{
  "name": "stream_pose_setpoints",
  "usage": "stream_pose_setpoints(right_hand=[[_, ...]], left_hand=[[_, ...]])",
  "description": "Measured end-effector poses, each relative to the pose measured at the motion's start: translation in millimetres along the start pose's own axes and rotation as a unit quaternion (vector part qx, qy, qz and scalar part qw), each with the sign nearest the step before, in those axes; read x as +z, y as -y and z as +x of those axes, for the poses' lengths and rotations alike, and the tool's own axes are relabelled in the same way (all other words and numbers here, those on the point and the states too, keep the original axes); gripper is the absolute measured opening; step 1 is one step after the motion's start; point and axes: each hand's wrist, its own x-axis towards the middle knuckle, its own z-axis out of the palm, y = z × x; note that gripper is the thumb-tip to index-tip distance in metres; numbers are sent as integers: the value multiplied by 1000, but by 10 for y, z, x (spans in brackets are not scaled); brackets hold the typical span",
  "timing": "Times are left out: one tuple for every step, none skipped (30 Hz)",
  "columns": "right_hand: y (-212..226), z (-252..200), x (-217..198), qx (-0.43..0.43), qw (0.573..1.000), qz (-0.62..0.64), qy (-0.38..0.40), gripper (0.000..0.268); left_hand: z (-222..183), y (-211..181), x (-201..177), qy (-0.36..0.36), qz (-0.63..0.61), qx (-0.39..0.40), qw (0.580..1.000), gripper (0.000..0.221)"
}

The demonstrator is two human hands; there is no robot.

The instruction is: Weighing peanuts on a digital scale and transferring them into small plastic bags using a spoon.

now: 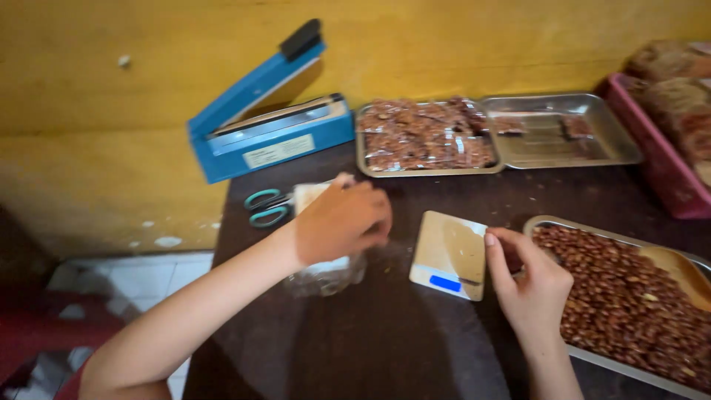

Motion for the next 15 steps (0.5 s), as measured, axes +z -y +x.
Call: stream_pose_setpoints(right_hand=[[38,-26,45,-7,1000,6,5,8],[71,-49,89,-52,998,12,19,9],[99,-74,124,-95,995,16,32,10],[167,-87,161,-101,994,20,36,10],[228,-108,187,-143,988,25,50,9],[283,-125,212,-184,980,30,64,7],[331,-144,231,-186,980,29,65,7],[375,-161,251,-208,974,31,81,6],[412,-182,263,-230,968,32,98,5],[447,-191,266,-231,967,31,100,5],[479,-197,271,-252,962,27,105,5],[510,-202,276,-273,955,24,110,7],[499,-211,288,-273,955,23,111,7],[487,-220,299,-276,955,15,112,7],[478,-226,317,-279,954,9,112,8]], left_hand=[[-184,-15,10,-2,2,-10,1000,10],[-362,-34,22,52,-51,-35,997,9],[-524,-55,39,105,-107,-56,987,19],[-649,-107,30,102,-107,-63,987,19],[-755,-159,24,47,-60,-23,997,14],[-854,-212,21,-7,-12,18,1000,20],[-913,-215,88,-8,-13,17,1000,20],[-966,-216,157,-87,81,14,993,18],[-1013,-225,235,-164,172,11,971,17],[-1032,-263,212,-166,170,10,971,17],[-1045,-297,188,-220,220,4,950,10],[-1057,-329,163,-273,269,-2,924,9],[-1083,-340,234,-273,267,-3,924,9],[-1108,-352,305,-213,272,-52,937,30],[-1136,-360,370,-151,277,-101,944,62]])
